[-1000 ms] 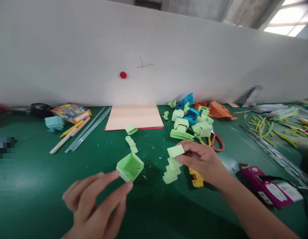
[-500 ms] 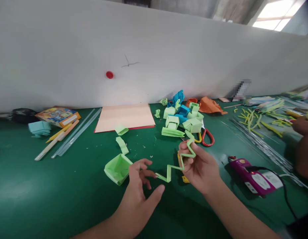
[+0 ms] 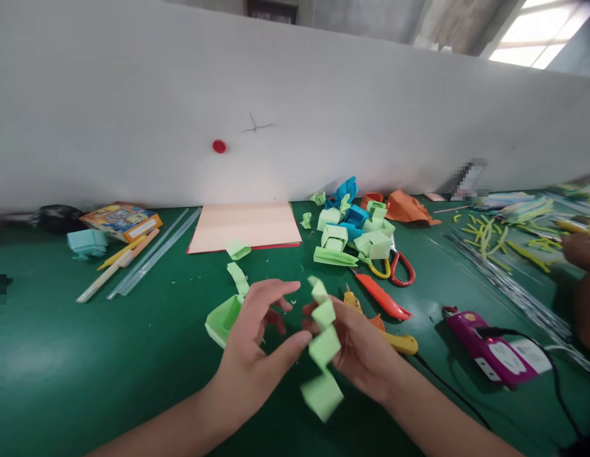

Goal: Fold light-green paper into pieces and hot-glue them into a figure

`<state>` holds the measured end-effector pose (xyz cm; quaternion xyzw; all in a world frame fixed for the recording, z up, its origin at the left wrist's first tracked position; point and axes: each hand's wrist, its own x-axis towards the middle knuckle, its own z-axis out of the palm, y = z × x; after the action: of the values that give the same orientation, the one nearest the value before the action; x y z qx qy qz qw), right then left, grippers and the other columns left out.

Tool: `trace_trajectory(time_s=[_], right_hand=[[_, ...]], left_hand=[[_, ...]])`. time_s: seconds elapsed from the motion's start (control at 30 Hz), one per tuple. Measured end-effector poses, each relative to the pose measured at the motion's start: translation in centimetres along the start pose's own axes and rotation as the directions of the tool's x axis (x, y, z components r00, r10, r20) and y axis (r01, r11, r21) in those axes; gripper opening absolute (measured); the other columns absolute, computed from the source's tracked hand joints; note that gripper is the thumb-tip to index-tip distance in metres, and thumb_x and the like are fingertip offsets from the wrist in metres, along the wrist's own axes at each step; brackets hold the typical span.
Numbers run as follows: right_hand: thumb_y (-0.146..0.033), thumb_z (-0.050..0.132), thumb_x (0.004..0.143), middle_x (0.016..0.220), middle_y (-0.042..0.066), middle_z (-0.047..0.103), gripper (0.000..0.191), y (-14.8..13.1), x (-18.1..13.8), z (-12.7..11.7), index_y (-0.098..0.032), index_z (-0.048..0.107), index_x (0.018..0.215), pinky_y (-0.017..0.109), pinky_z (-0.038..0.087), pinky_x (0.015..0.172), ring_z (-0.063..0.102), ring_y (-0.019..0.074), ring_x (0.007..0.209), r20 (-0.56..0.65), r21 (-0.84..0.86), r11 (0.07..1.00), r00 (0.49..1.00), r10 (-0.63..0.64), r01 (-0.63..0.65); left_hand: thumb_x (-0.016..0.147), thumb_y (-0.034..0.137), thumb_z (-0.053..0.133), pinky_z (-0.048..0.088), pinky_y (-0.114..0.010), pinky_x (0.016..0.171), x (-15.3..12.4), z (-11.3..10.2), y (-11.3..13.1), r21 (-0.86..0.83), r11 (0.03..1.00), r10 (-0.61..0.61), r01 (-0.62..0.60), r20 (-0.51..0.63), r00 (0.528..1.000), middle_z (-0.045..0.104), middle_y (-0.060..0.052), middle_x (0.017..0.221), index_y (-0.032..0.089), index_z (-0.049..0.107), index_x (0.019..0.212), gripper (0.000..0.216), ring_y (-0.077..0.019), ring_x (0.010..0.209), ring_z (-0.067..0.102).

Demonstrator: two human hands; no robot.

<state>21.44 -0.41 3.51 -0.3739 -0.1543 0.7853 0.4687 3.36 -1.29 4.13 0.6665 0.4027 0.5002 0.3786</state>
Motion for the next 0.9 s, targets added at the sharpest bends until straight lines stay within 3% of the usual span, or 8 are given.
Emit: trace_trajectory(time_s=[0.13,0.23,0.43,0.53,0.63,0.73,0.8,0.9], right_hand=[[-0.035,0.085,0.077,0.072,0.000,0.072,0.029,1.4,-0.1,0.4,-0.016,0.068,0.090,0.020,0.051,0.051,0.064,0.0117,0.056,0.003,-0.026,0.993,0.993,0.119,-0.119],[-0.034,0.084,0.077,0.070,0.001,0.071,0.028,1.9,-0.3,0.7,-0.015,0.069,0.090,0.021,0.051,0.053,0.064,0.0126,0.057,0.028,-0.001,0.982,0.981,0.190,-0.190],[-0.030,0.085,0.076,0.073,-0.001,0.068,0.026,1.7,-0.4,0.5,-0.016,0.069,0.090,0.017,0.047,0.050,0.061,0.0101,0.061,0.057,-0.023,0.992,0.990,0.128,-0.127],[-0.037,0.088,0.074,0.068,-0.006,0.059,0.032,1.5,-0.2,-0.1,-0.018,0.064,0.084,0.015,0.043,0.047,0.052,0.0065,0.054,0.049,-0.104,0.990,0.994,0.102,-0.096],[-0.055,0.075,0.084,0.075,-0.002,0.060,0.037,0.2,-0.1,-0.7,-0.019,0.067,0.087,0.021,0.050,0.052,0.059,0.0126,0.066,0.165,-0.381,0.922,0.986,-0.009,0.072],[-0.055,0.053,0.098,0.095,0.007,0.071,0.040,-2.6,-0.8,-1.7,-0.020,0.073,0.098,0.033,0.057,0.073,0.066,0.0205,0.087,0.343,-0.794,0.433,0.902,-0.261,0.427],[-0.048,0.055,0.098,0.102,0.008,0.073,0.032,-4.8,-1.7,-3.1,-0.022,0.073,0.104,0.039,0.056,0.083,0.067,0.0235,0.091,0.359,-0.906,0.024,0.799,-0.483,0.422],[-0.036,0.053,0.098,0.122,0.008,0.071,0.026,-7.2,-3.5,-6.3,-0.026,0.070,0.114,0.048,0.050,0.099,0.063,0.0294,0.116,0.425,-0.903,-0.313,0.723,-0.544,0.294]], left_hand=[[0.089,0.017,0.069,0.055,-0.038,0.094,-0.8,-0.5,0.0,0.333,0.906,0.249,-0.261,0.081,0.965,0.040,-0.008,0.143,0.040,0.060,0.134,0.052,-0.0256,0.121,0.052],[0.086,0.004,0.056,0.050,-0.042,0.102,-0.9,-1.8,0.4,0.400,0.763,0.446,-0.508,0.245,0.861,0.037,-0.005,0.148,0.042,0.066,0.127,0.056,-0.0263,0.129,0.046],[0.084,0.008,0.062,0.044,-0.042,0.105,0.4,-3.5,0.9,0.486,0.439,0.533,-0.756,0.536,0.654,0.066,-0.001,0.130,0.044,0.069,0.122,0.053,-0.0272,0.124,0.052],[0.088,0.020,0.071,0.042,-0.038,0.105,0.7,-3.1,1.0,0.512,0.401,0.584,-0.760,0.496,0.643,0.076,0.002,0.108,0.038,0.075,0.104,0.025,-0.0234,0.111,0.061],[0.091,0.017,0.068,0.041,-0.036,0.105,0.2,-2.3,1.1,0.468,0.517,0.588,-0.717,0.415,0.695,0.078,0.003,0.108,0.032,0.073,0.097,0.017,-0.0206,0.110,0.062],[0.093,0.013,0.059,0.047,-0.036,0.100,-0.9,-1.2,0.6,0.295,0.767,0.458,-0.570,0.370,0.808,0.075,-0.005,0.113,0.023,0.068,0.097,0.015,-0.0227,0.113,0.062],[0.095,0.018,0.057,0.053,-0.033,0.089,-1.8,-0.5,0.0,0.206,0.902,0.288,-0.378,0.363,0.886,0.074,-0.007,0.104,0.021,0.065,0.100,0.010,-0.0213,0.100,0.066],[0.101,0.028,0.050,0.057,-0.028,0.075,-3.0,0.4,-1.1,0.184,0.983,-0.051,-0.013,0.335,0.941,0.073,-0.007,0.098,0.021,0.065,0.104,0.017,-0.0196,0.086,0.069]])
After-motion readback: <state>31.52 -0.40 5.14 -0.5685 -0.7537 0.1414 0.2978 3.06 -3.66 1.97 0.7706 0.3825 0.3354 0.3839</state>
